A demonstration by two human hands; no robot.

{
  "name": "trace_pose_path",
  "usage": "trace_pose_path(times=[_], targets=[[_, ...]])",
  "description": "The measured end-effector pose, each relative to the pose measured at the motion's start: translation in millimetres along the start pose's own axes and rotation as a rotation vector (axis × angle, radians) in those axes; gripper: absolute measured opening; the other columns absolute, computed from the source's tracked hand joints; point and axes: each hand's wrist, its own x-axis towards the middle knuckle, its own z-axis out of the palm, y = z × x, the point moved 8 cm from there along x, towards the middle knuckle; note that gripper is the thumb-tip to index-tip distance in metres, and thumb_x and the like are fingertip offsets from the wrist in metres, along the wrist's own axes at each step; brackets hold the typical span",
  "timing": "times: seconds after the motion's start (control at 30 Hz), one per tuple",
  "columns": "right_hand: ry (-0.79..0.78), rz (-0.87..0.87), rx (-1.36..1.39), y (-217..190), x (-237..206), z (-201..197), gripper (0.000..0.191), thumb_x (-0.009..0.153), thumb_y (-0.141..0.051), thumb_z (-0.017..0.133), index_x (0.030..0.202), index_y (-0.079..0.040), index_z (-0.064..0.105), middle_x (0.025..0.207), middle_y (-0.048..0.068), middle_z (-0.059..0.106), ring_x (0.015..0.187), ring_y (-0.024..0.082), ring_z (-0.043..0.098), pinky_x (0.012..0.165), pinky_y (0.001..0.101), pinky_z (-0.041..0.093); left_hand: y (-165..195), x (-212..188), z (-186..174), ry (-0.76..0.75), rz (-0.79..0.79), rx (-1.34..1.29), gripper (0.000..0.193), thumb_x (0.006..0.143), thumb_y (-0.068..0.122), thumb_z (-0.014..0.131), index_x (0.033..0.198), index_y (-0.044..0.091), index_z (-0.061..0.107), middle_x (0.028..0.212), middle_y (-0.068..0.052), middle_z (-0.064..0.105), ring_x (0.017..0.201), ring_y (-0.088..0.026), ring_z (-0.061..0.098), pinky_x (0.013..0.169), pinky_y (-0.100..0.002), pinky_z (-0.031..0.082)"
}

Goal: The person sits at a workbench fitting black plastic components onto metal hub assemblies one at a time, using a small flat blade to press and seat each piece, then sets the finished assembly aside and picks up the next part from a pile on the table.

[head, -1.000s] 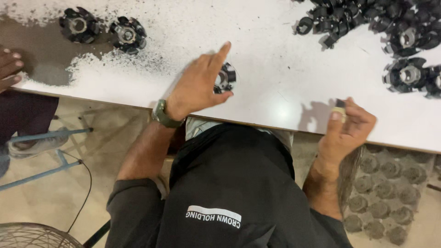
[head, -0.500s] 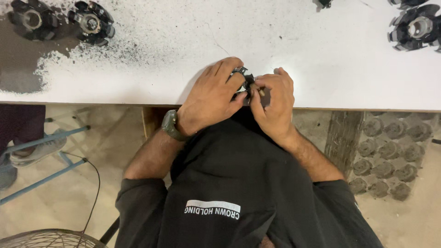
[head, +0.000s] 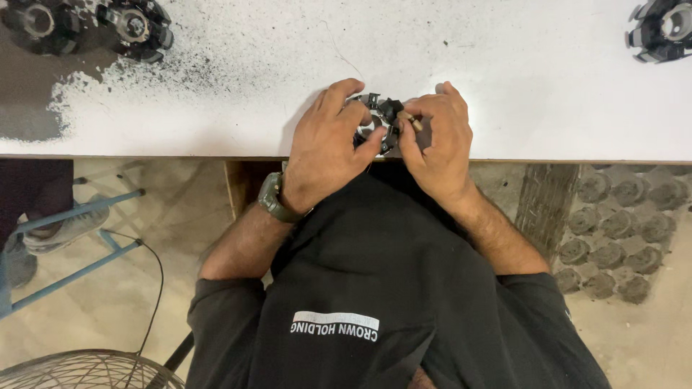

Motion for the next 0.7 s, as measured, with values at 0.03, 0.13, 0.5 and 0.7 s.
trace_pose_path(times=[0.03, 0.13, 0.5, 0.7], targets=[[-0.002, 0.001, 0.0, 0, 0, 0, 0.025, 0.095, 0.002, 0.073, 0.115, -0.005, 0.06, 0.104, 0.009, 0.068, 0.103, 0.028, 0.067, 0.123, 0.059, 0.038, 3, 0, -2, 0.025, 0.038, 0.038, 0.024, 0.085, 0.022, 0.082, 0.093, 0.004, 0.068, 0.135, -0.018, 0.057, 0.119, -0.037, 0.057, 0.099, -0.049, 0.048], [0.021, -0.032, 0.031, -4, -3, -2, 0.025, 0.094, 0.002, 0.073, 0.113, -0.006, 0.059, 0.108, 0.011, 0.07, 0.106, 0.029, 0.068, 0.124, 0.0592, 0.036, -2, 0, 1, 0.014, 0.007, 0.005, 0.018, 0.086, 0.017, 0.08, 0.098, 0.007, 0.071, 0.135, -0.011, 0.06, 0.118, -0.032, 0.06, 0.098, -0.046, 0.049], [0.031, -0.075, -0.077, -23, -11, 1, 0.03, 0.085, 0.005, 0.078, 0.109, -0.004, 0.063, 0.104, 0.011, 0.067, 0.106, 0.031, 0.065, 0.125, 0.0597, 0.033, 1, -6, -4, 0.16, 0.083, -0.027, 0.018, 0.088, 0.006, 0.077, 0.103, 0.007, 0.067, 0.135, -0.008, 0.06, 0.125, -0.031, 0.057, 0.103, -0.044, 0.049], [0.013, -0.092, -0.111, -28, -4, 0, 0.03, 0.086, 0.006, 0.079, 0.11, -0.006, 0.065, 0.102, 0.01, 0.066, 0.103, 0.031, 0.064, 0.123, 0.0592, 0.037, 5, -2, 0, 0.072, 0.127, 0.014, 0.017, 0.083, 0.007, 0.077, 0.095, 0.007, 0.066, 0.133, -0.011, 0.058, 0.128, -0.033, 0.056, 0.101, -0.046, 0.047]])
